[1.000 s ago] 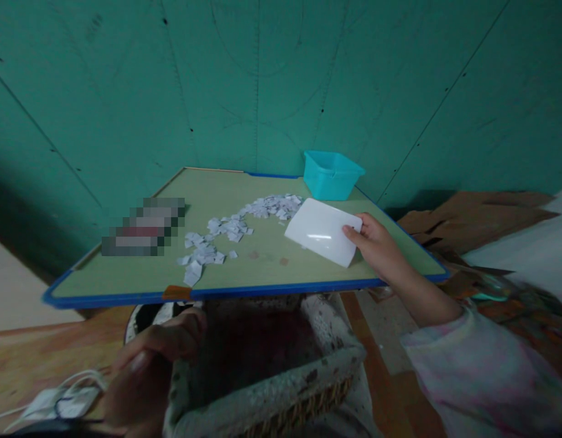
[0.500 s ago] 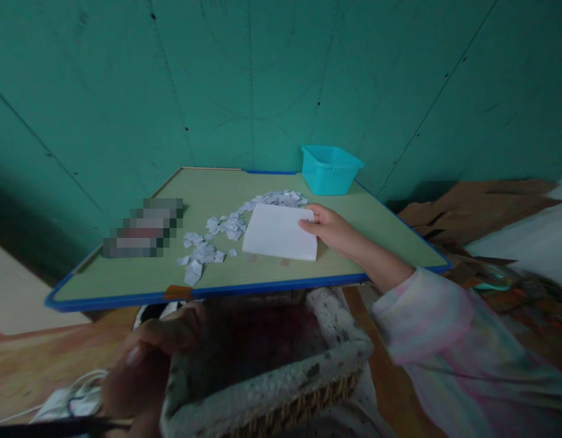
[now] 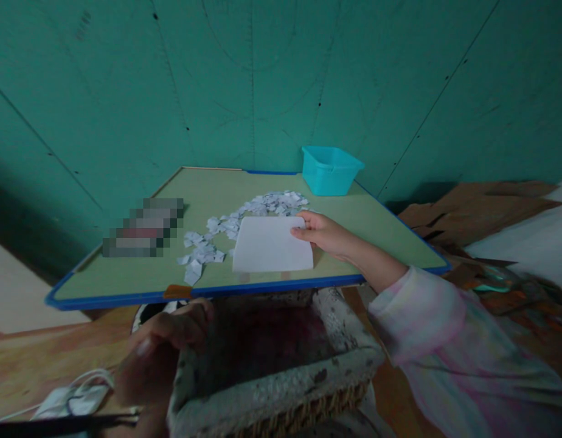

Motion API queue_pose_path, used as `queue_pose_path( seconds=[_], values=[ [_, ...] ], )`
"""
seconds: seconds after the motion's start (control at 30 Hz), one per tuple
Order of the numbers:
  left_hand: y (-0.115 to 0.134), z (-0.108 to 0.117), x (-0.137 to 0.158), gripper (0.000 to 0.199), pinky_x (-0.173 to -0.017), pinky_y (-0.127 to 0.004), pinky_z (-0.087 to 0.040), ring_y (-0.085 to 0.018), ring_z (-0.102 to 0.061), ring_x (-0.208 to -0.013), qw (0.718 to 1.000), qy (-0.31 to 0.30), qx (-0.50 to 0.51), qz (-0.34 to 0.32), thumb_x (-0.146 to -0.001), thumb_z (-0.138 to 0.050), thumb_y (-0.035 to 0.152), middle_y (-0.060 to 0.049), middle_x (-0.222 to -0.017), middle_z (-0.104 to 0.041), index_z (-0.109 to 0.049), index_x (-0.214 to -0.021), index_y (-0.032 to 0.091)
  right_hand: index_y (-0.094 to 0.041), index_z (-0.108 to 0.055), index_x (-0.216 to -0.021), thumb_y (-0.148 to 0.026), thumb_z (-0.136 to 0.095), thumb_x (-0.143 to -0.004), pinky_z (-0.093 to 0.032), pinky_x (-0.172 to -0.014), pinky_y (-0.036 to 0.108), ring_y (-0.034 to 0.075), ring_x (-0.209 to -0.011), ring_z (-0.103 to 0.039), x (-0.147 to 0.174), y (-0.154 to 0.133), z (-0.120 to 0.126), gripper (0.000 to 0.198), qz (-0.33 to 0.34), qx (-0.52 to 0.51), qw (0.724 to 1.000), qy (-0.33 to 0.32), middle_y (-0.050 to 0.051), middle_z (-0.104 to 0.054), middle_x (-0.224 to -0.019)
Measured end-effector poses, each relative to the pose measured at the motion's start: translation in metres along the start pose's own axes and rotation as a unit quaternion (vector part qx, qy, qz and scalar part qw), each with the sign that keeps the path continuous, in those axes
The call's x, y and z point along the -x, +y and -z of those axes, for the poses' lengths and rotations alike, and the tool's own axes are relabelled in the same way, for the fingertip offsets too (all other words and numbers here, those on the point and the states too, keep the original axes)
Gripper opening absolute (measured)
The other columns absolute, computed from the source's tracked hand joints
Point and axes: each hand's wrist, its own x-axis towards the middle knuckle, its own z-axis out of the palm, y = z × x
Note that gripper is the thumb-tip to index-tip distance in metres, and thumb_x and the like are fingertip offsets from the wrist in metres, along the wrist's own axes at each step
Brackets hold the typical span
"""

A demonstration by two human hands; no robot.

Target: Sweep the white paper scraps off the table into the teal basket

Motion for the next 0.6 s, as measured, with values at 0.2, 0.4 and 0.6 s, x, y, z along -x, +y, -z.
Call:
queue_pose_path(
  seconds=[0.2, 0.4, 0.6],
  values=[
    [0.008, -0.016, -0.010, 0.029, -0.054, -0.034, -0.040, -0.018, -0.047, -0.046, 0.997, -0.023, -0.006, -0.067, -0.085, -0.051, 0.040, -0.002, -0.050, -0.057, -0.067, -0.070, 0.021, -0.022, -0.055, -0.083, -0.016, -0.063, -0.080, -0.053, -0.058, 0.027, 0.013, -0.064, -0.062, -0.002, 0.000, -0.006, 0.010, -0.005, -0.009, 1.000, -0.009, -0.001, -0.067, -0.074],
    [0.012, -0.023, -0.014, 0.031, -0.055, -0.035, -0.039, -0.017, -0.048, -0.047, 0.997, -0.025, -0.001, -0.073, -0.085, -0.053, 0.040, -0.002, -0.051, -0.059, -0.069, -0.068, 0.019, -0.020, -0.056, -0.080, -0.013, -0.065, -0.077, -0.050, -0.051, 0.021, 0.010, -0.061, -0.061, 0.001, -0.003, -0.011, 0.012, -0.027, -0.039, 0.999, -0.012, -0.002, -0.067, -0.071],
    [0.017, -0.023, -0.019, 0.030, -0.053, -0.035, -0.038, -0.018, -0.048, -0.049, 0.996, -0.059, -0.015, -0.063, -0.087, -0.053, 0.040, -0.002, -0.053, -0.060, -0.070, -0.071, 0.020, -0.021, -0.055, -0.081, -0.013, -0.063, -0.079, -0.052, -0.063, 0.026, 0.011, -0.065, -0.061, 0.005, -0.007, -0.010, 0.011, -0.017, -0.035, 0.999, -0.031, -0.002, -0.066, -0.074]
  ],
)
